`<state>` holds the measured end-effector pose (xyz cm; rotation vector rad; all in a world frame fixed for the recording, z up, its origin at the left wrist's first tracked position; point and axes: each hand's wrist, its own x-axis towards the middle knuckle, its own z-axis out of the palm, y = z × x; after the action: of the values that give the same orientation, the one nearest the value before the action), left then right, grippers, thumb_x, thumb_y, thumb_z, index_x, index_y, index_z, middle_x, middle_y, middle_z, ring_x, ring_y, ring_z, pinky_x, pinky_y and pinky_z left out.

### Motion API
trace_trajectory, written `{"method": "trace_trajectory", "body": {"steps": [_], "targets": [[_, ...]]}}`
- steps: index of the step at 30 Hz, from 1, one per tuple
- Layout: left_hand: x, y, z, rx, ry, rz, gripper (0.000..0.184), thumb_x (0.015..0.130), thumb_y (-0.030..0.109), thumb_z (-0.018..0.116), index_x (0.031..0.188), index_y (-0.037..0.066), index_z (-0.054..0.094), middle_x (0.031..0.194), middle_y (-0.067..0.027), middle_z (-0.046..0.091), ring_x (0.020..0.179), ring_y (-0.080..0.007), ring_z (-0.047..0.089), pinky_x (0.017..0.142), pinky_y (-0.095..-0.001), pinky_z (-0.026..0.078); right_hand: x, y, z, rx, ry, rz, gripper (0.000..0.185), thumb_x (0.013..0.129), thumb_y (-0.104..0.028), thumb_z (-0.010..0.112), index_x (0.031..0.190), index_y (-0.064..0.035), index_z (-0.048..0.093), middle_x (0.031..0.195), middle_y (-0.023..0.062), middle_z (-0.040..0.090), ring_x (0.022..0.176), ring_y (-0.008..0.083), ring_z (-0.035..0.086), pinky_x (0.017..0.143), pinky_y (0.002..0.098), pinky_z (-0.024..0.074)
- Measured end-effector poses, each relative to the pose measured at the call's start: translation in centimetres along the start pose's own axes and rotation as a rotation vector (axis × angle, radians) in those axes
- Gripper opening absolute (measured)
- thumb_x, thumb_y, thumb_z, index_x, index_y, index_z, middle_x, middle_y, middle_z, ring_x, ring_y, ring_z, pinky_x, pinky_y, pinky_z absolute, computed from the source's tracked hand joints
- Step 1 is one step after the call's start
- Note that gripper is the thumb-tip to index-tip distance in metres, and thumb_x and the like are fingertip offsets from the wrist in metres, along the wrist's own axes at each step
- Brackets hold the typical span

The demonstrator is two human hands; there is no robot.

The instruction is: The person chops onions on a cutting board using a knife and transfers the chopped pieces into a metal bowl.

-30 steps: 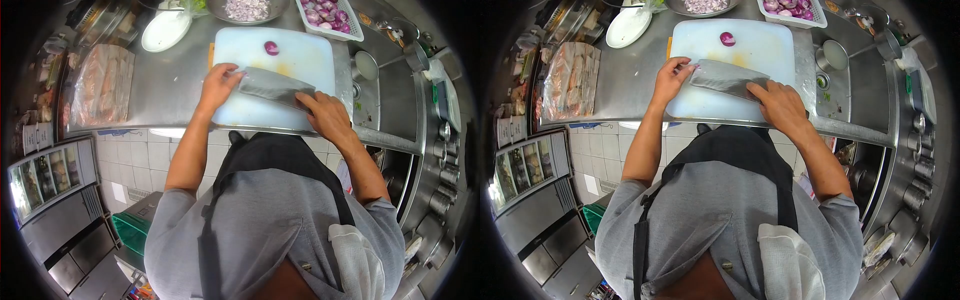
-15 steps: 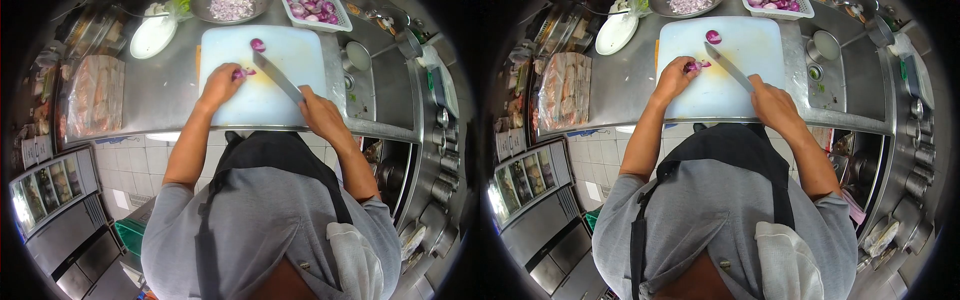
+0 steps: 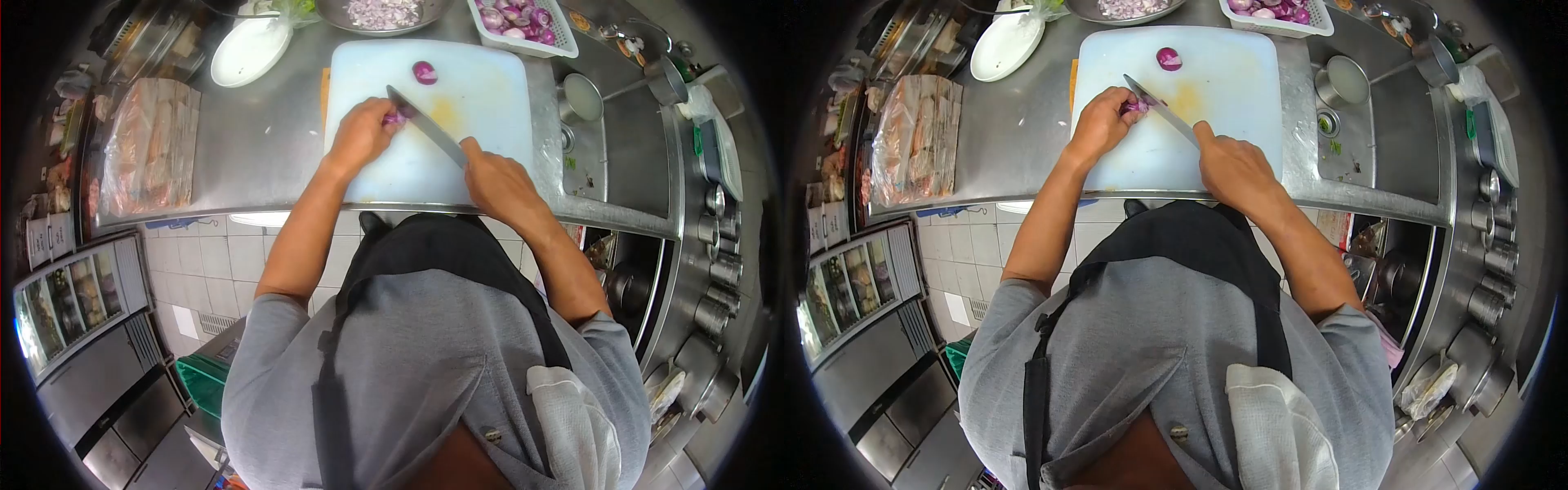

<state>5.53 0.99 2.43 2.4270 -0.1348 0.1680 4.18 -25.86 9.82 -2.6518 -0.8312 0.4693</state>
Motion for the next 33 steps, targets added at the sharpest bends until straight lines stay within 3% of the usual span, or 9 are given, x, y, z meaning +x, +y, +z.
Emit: {"method": "trace_trajectory", "body": {"steps": [9, 12, 15, 24, 27, 30, 33], "targets": [[-1.5, -0.6, 1.0, -0.017, 0.136, 0.073, 0.022, 0.089, 0.008, 0.078, 0.108, 0.002, 0.072, 0.102, -0.0148, 0.071, 0.096, -0.0362, 0.069, 0.086, -0.0433, 0.055, 0.2, -0.5, -0.7, 0.024, 0.038, -0.058, 0.016, 0.099, -0.008, 0.048, 0.113, 0.0, 0.048, 0.082, 0.0266, 0.071, 0.076, 0.0502, 0.069, 0.072, 0.06, 0.0527], [-1.8, -0.4, 1.4, -0.028, 0.16, 0.067, 0.019, 0.089, 0.005, 0.076, 0.108, 0.002, 0.071, 0.103, -0.0146, 0.072, 0.097, -0.0366, 0.068, 0.086, -0.0432, 0.055, 1.4, -0.1, 1.0, -0.078, -0.094, -0.014, 0.016, 0.099, -0.008, 0.049, 0.112, -0.0001, 0.048, 0.081, 0.0266, 0.071, 0.076, 0.0502, 0.069, 0.072, 0.0599, 0.0528], [-2.0, -0.6, 1.4, -0.017, 0.192, 0.056, 0.017, 0.089, 0.004, 0.075, 0.106, 0.002, 0.07, 0.103, -0.0144, 0.071, 0.098, -0.037, 0.067, 0.087, -0.0437, 0.054, 0.8, -0.1, -0.9, -0.018, -0.001, -0.072, 0.016, 0.099, -0.009, 0.05, 0.112, -0.0005, 0.048, 0.081, 0.0271, 0.07, 0.076, 0.0505, 0.069, 0.071, 0.0605, 0.0524], [-2.5, -1.0, 2.3, -0.018, 0.276, 0.096, 0.014, 0.088, 0.002, 0.075, 0.1, 0.003, 0.068, 0.1, -0.0122, 0.069, 0.096, -0.0359, 0.066, 0.086, -0.0441, 0.054, 0.9, -0.2, 0.1, 0.036, 0.008, -0.093, 0.017, 0.1, -0.009, 0.052, 0.114, -0.0009, 0.048, 0.081, 0.0287, 0.069, 0.076, 0.0513, 0.068, 0.071, 0.0616, 0.0512], [-3.0, -0.9, 2.7, -0.027, 0.332, 0.105, 0.013, 0.088, 0.001, 0.075, 0.099, 0.004, 0.068, 0.099, -0.0119, 0.068, 0.096, -0.0352, 0.066, 0.085, -0.0437, 0.054, 1.5, 0.4, 0.7, -0.004, -0.087, -0.09, 0.016, 0.101, -0.01, 0.052, 0.113, -0.0009, 0.047, 0.08, 0.0287, 0.068, 0.076, 0.0514, 0.067, 0.071, 0.0619, 0.0508], [-3.5, -1.1, 3.0, -0.028, 0.364, 0.121, 0.013, 0.088, 0.0, 0.075, 0.098, 0.004, 0.068, 0.098, -0.0116, 0.067, 0.095, -0.0346, 0.066, 0.085, -0.0434, 0.054, 0.7, -0.3, -1.2, 0.049, -0.006, -0.145, 0.016, 0.101, -0.01, 0.05, 0.113, -0.0005, 0.046, 0.08, 0.0289, 0.068, 0.076, 0.0513, 0.067, 0.07, 0.062, 0.0504], [-3.6, -1.0, 3.0, -0.033, 0.37, 0.129, 0.013, 0.087, 0.0, 0.075, 0.098, 0.004, 0.068, 0.098, -0.0112, 0.067, 0.095, -0.0342, 0.065, 0.084, -0.0431, 0.053, 1.4, -0.1, 0.5, -0.042, -0.131, -0.08, 0.016, 0.101, -0.009, 0.052, 0.112, -0.0003, 0.046, 0.079, 0.0289, 0.068, 0.076, 0.0515, 0.067, 0.07, 0.062, 0.0501]]}}
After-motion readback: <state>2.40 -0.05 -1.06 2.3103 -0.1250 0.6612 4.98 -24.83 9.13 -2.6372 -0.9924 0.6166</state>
